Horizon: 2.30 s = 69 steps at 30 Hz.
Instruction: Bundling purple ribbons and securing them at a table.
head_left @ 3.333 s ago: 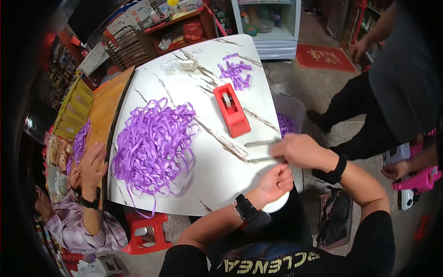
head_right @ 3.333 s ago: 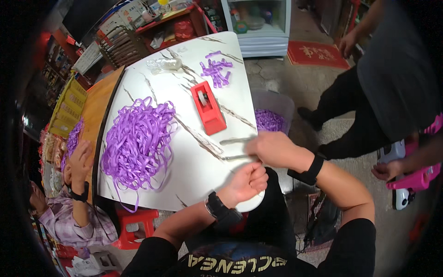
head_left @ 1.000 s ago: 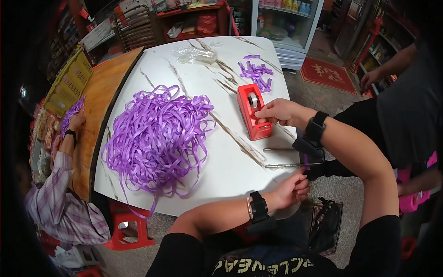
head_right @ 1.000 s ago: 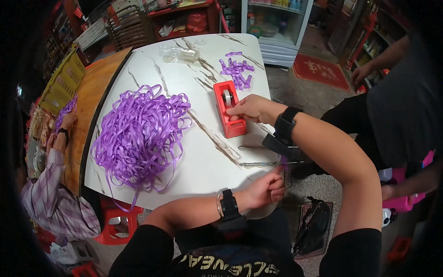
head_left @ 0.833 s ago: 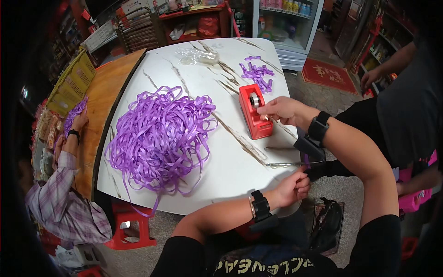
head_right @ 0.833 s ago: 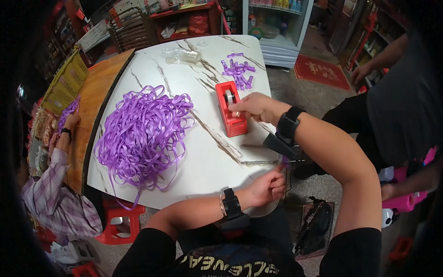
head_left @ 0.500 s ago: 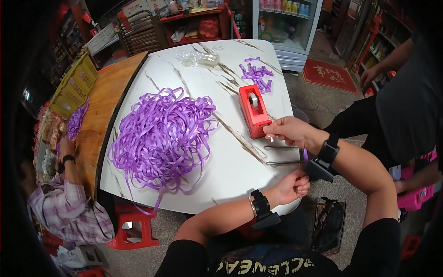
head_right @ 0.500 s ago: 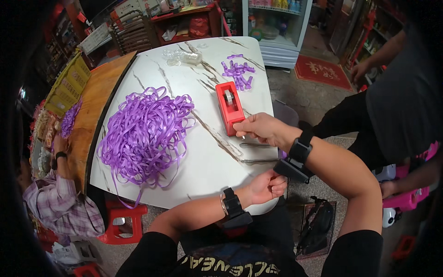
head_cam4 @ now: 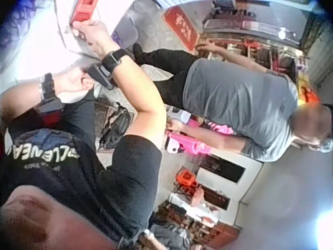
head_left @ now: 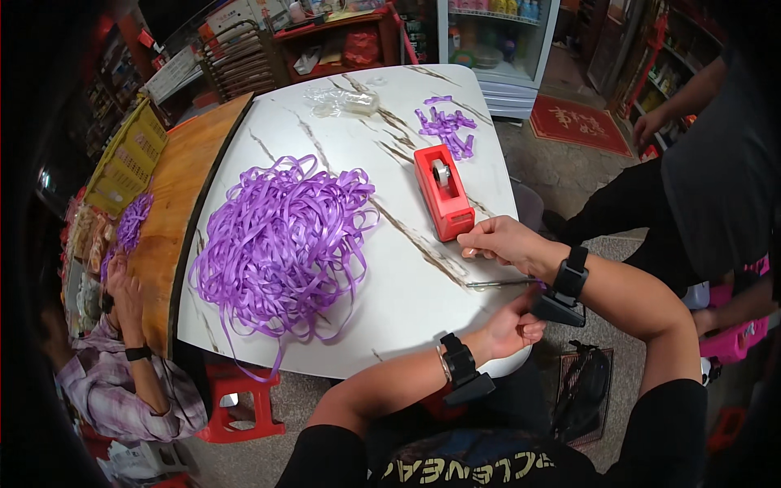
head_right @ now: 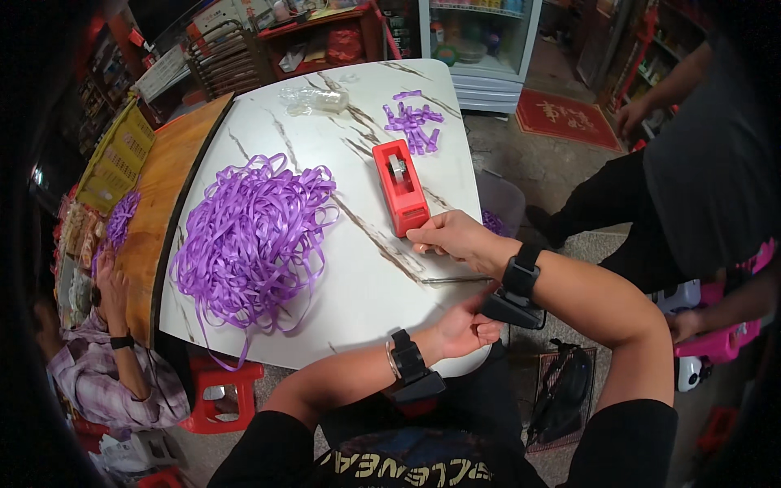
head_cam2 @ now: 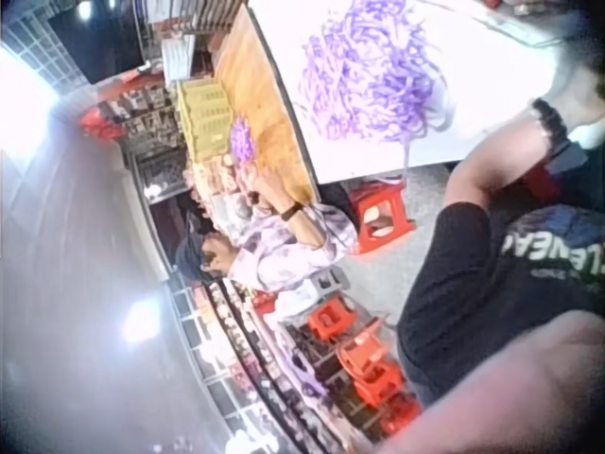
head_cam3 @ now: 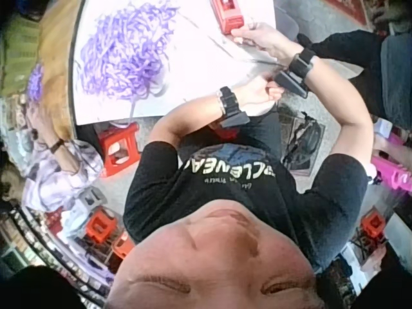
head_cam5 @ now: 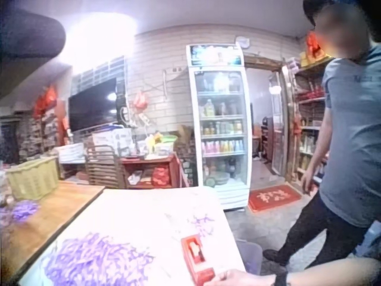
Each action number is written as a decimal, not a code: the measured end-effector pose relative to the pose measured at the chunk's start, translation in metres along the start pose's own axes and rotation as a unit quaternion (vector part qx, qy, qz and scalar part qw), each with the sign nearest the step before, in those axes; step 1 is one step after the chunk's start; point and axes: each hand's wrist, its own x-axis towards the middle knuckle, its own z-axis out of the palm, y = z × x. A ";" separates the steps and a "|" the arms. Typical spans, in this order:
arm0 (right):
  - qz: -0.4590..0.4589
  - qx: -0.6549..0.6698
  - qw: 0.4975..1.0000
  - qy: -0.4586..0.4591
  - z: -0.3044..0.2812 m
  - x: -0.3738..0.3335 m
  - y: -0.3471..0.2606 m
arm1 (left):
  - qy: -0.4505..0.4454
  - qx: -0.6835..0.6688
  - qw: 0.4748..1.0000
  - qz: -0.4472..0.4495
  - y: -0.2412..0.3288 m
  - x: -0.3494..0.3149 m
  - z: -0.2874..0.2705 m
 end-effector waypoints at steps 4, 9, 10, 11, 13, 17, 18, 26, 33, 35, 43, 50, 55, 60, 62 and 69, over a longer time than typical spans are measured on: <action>-0.009 0.011 1.000 0.004 -0.003 0.012 0.006 | -0.100 -0.007 0.995 -0.006 0.000 0.010 -0.018; -0.089 -0.171 0.980 0.056 -0.017 0.029 0.013 | -0.150 0.017 0.988 -0.025 0.001 0.015 -0.026; -0.068 -0.258 0.962 0.064 -0.019 0.026 0.013 | -0.187 0.037 0.981 -0.023 0.001 0.015 -0.028; -0.048 -0.345 0.935 0.073 -0.024 0.024 0.013 | -0.188 0.038 0.981 -0.027 0.002 0.014 -0.024; -0.046 -0.324 0.942 0.076 -0.038 0.017 0.010 | -0.104 -0.011 0.994 -0.009 0.002 0.011 -0.014; -0.111 -0.229 0.962 -0.097 -0.059 -0.013 -0.022 | -0.103 0.014 0.995 0.012 0.003 0.006 -0.009; -0.136 -0.251 0.948 -0.141 -0.061 -0.019 -0.023 | -0.109 0.015 0.994 0.004 0.004 0.005 -0.010; -0.176 -0.311 0.931 -0.078 -0.078 -0.025 -0.024 | -0.084 0.026 0.996 0.007 0.002 0.005 -0.005; 0.012 -0.288 0.940 -0.179 -0.100 -0.050 0.006 | -0.106 0.017 0.994 0.002 0.003 0.006 -0.010; 0.017 -0.297 0.938 -0.176 -0.108 -0.044 0.022 | -0.105 0.038 0.994 0.011 0.004 0.005 -0.008; 0.049 -0.365 0.908 -0.199 -0.110 -0.024 0.023 | -0.081 0.034 0.996 0.009 0.004 0.003 -0.005; 0.113 -0.425 0.875 -0.202 -0.105 -0.008 0.017 | -0.076 0.033 0.996 0.019 0.003 0.003 -0.003; 0.127 -0.450 0.856 -0.218 -0.101 0.005 0.014 | -0.070 0.036 0.997 0.023 0.002 0.002 -0.003; 0.179 -0.470 0.835 -0.222 -0.094 0.015 0.012 | -0.108 0.037 0.993 0.017 0.003 0.005 -0.010; 0.200 -0.474 0.829 -0.222 -0.092 0.017 0.011 | -0.104 0.039 0.994 0.018 0.003 0.005 -0.009; 0.213 -0.478 0.827 -0.205 -0.083 0.019 0.009 | -0.084 0.033 0.996 0.016 0.003 0.004 -0.008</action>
